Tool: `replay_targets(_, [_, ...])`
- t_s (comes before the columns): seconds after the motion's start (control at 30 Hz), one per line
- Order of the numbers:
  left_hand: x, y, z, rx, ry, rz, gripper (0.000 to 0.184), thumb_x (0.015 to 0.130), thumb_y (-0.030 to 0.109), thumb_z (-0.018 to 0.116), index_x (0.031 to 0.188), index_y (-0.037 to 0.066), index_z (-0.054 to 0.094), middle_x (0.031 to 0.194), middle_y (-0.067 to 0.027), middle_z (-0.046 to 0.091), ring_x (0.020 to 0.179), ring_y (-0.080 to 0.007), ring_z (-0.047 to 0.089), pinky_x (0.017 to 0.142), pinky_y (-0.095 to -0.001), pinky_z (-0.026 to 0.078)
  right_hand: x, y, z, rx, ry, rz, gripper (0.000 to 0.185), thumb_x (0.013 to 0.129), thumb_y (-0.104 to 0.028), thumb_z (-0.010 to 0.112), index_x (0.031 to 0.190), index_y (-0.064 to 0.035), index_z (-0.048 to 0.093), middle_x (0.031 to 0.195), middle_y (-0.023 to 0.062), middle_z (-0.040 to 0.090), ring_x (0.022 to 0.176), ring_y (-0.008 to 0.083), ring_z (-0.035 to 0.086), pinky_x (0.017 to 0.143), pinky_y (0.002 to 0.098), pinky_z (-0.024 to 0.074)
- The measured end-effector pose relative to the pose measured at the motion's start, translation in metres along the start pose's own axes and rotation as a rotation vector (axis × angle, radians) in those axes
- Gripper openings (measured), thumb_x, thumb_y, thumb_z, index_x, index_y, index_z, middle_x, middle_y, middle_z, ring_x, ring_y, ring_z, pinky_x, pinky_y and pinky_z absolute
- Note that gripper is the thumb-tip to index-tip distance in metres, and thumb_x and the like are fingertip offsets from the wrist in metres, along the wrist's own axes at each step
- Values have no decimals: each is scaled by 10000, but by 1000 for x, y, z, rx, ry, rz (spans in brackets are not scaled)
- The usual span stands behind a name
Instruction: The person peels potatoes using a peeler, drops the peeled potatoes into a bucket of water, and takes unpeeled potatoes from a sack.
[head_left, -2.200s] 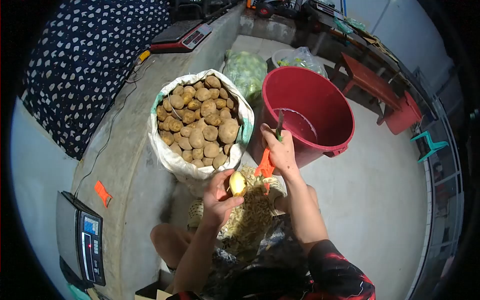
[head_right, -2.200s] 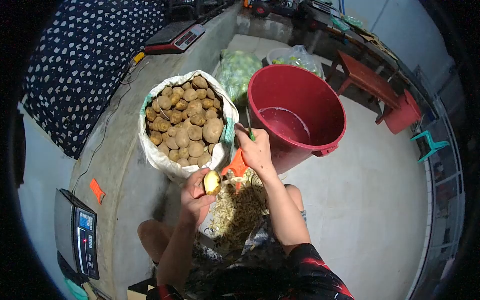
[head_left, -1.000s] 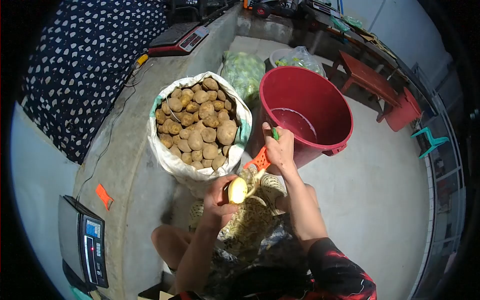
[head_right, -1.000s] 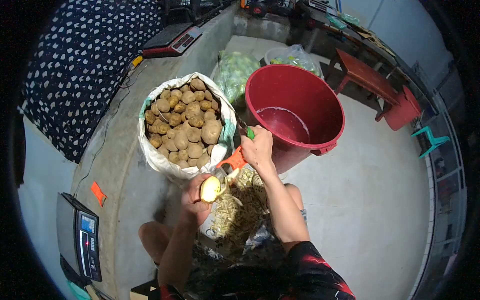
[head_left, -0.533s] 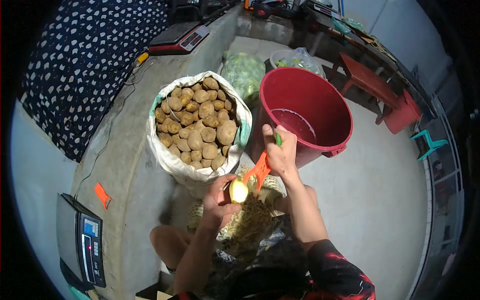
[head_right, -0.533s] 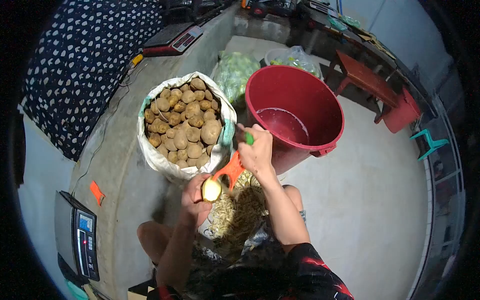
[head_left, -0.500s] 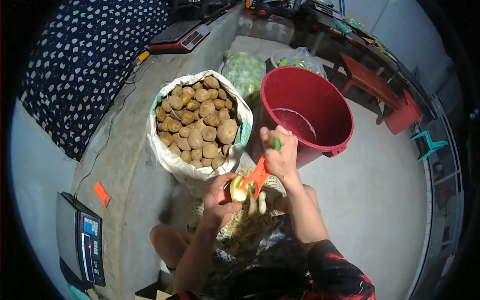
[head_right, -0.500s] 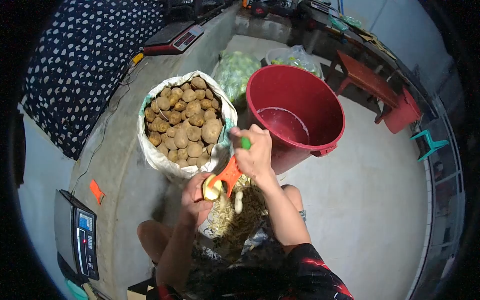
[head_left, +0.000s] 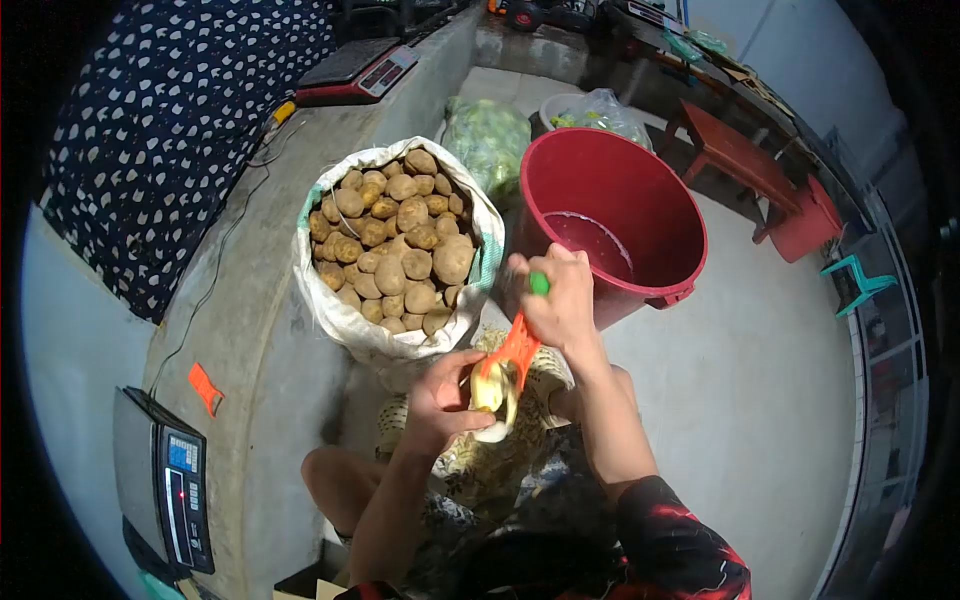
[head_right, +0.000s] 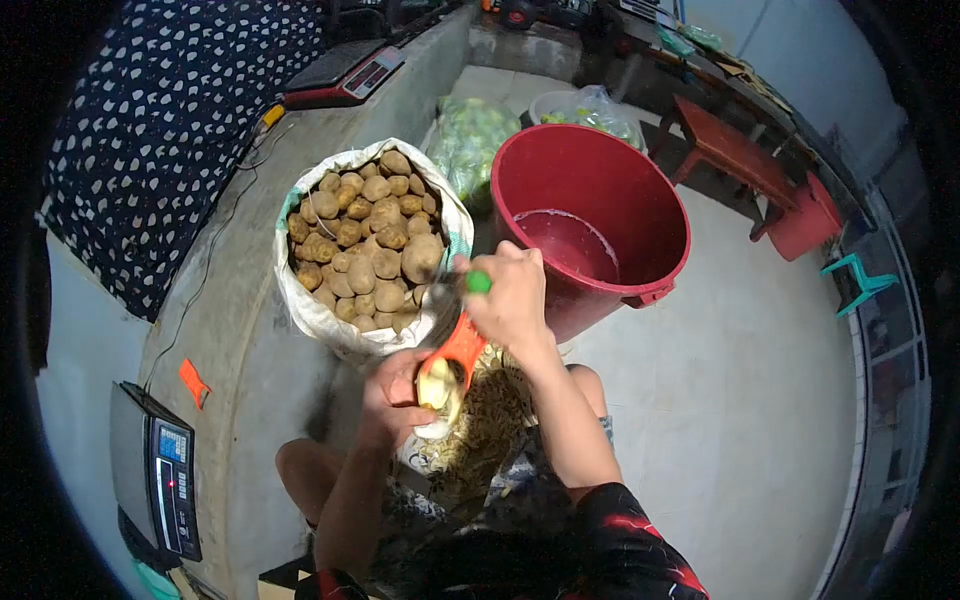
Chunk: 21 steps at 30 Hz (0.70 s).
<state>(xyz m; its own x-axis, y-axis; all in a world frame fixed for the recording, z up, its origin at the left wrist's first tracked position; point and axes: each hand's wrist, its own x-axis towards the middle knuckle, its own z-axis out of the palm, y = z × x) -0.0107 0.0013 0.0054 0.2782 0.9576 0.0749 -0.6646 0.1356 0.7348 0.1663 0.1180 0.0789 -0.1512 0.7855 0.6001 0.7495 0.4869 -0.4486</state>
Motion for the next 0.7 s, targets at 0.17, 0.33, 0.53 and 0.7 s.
replay_targets(0.17, [0,1,-5,46,-37,3,756,587,-139,783,1281,-3,516,1207,-130,577,1117,-207,564,948,-350,467,-3,19,1,127,-153,265,332,834,-304,656,609,-60,647,654,179,559,616,306,494,661,406,322])
replay_targets(0.33, [4,-1,-3,61,-40,43,766,569,-145,785,1274,-14,516,1169,-126,595,1077,-218,582,916,-336,481,0,-11,-16,-81,-162,-20,355,822,-305,652,572,-56,612,663,178,585,650,321,529,668,420,341])
replay_targets(0.53, [2,7,-6,4,18,-26,758,555,-139,772,1259,-20,516,1139,-118,596,1043,-213,586,901,-343,484,0,34,6,32,-162,226,232,745,-257,646,633,-54,657,650,199,564,673,345,546,714,421,379])
replay_targets(0.7, [6,1,-6,98,14,60,726,568,-127,770,1241,-21,519,1145,-121,594,1059,-213,581,919,-349,473,-3,-17,-18,-63,-199,-8,262,791,-263,660,607,-77,648,605,140,538,661,288,513,688,404,352])
